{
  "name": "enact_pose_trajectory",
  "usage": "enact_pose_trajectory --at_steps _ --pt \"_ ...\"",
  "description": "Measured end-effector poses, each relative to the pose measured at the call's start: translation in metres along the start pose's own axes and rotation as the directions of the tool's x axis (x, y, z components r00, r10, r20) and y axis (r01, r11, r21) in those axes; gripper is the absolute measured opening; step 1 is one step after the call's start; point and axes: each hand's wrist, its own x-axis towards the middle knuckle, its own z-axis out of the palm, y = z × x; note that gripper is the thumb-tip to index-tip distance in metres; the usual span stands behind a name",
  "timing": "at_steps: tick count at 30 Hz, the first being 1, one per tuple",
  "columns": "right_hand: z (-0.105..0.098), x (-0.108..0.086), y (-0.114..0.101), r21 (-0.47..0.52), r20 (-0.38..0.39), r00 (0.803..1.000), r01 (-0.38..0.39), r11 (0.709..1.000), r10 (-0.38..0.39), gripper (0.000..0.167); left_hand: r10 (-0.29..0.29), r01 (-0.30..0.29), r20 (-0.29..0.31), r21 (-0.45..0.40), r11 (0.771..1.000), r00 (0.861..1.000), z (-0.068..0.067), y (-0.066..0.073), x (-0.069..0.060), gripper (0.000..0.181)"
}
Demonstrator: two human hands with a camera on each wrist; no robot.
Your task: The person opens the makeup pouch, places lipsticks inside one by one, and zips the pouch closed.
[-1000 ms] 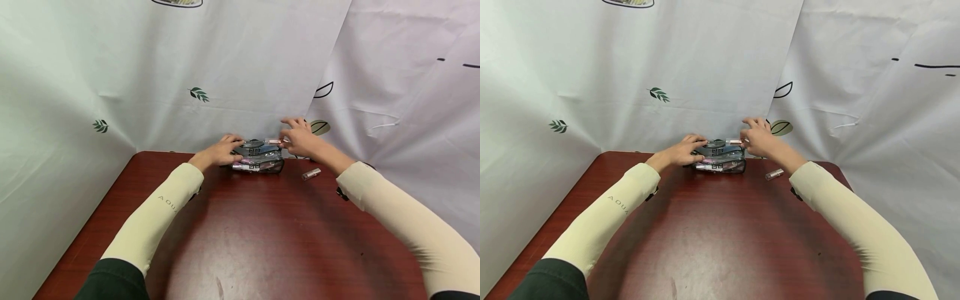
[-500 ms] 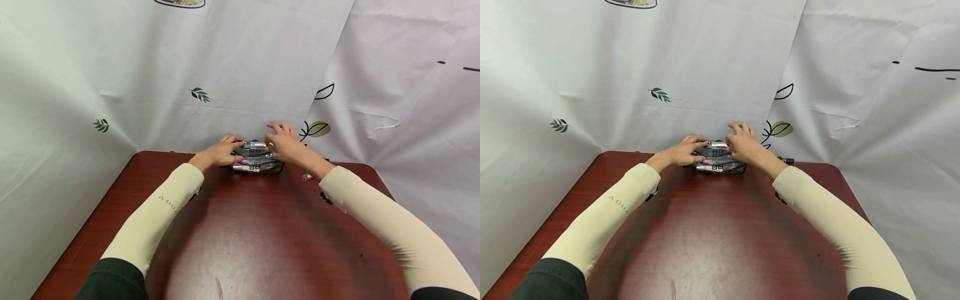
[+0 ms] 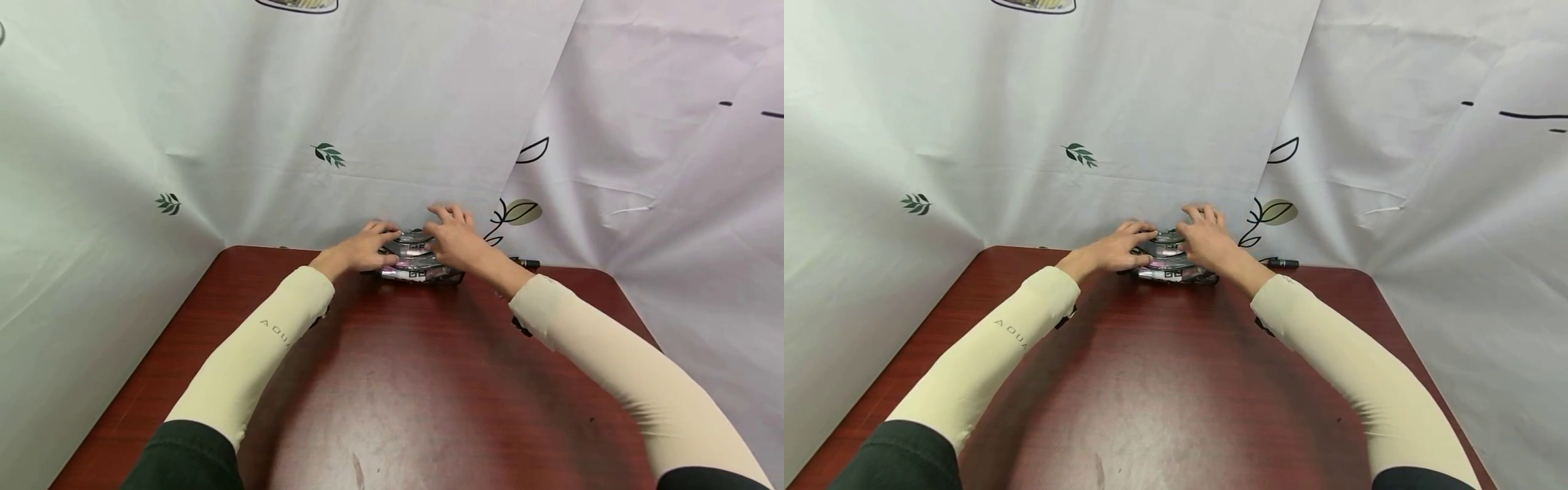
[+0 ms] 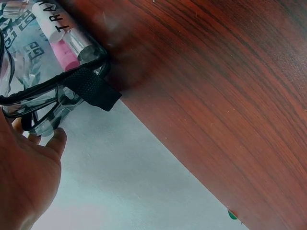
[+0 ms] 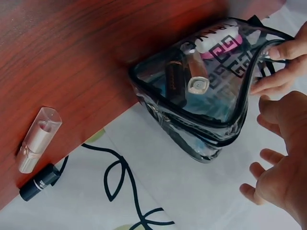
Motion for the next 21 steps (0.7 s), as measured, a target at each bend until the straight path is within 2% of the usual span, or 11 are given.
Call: enact_pose_trajectory --at_steps 5,12,21 --pt "0.003 -0.003 0.003 -0.001 0.009 1.0 -0.008 1.0 0.008 0.024 -0.006 0.006 0.012 -0.01 1.0 1.0 -0.001 0.003 0.0 0.087" --pt "0.004 -0.005 0.014 -0.018 0.003 1.0 -0.021 1.0 0.021 0.028 -0.005 0.005 -0.005 -0.002 1.0 1.0 -0.006 0.012 -0.009 0.083" --pt "-0.001 -0.016 0.031 0.001 -0.043 0.999 -0.022 1.0 0.022 0.024 -0.001 0.001 -0.019 -0.01 1.0 1.0 -0.004 0.01 -0.01 0.083"
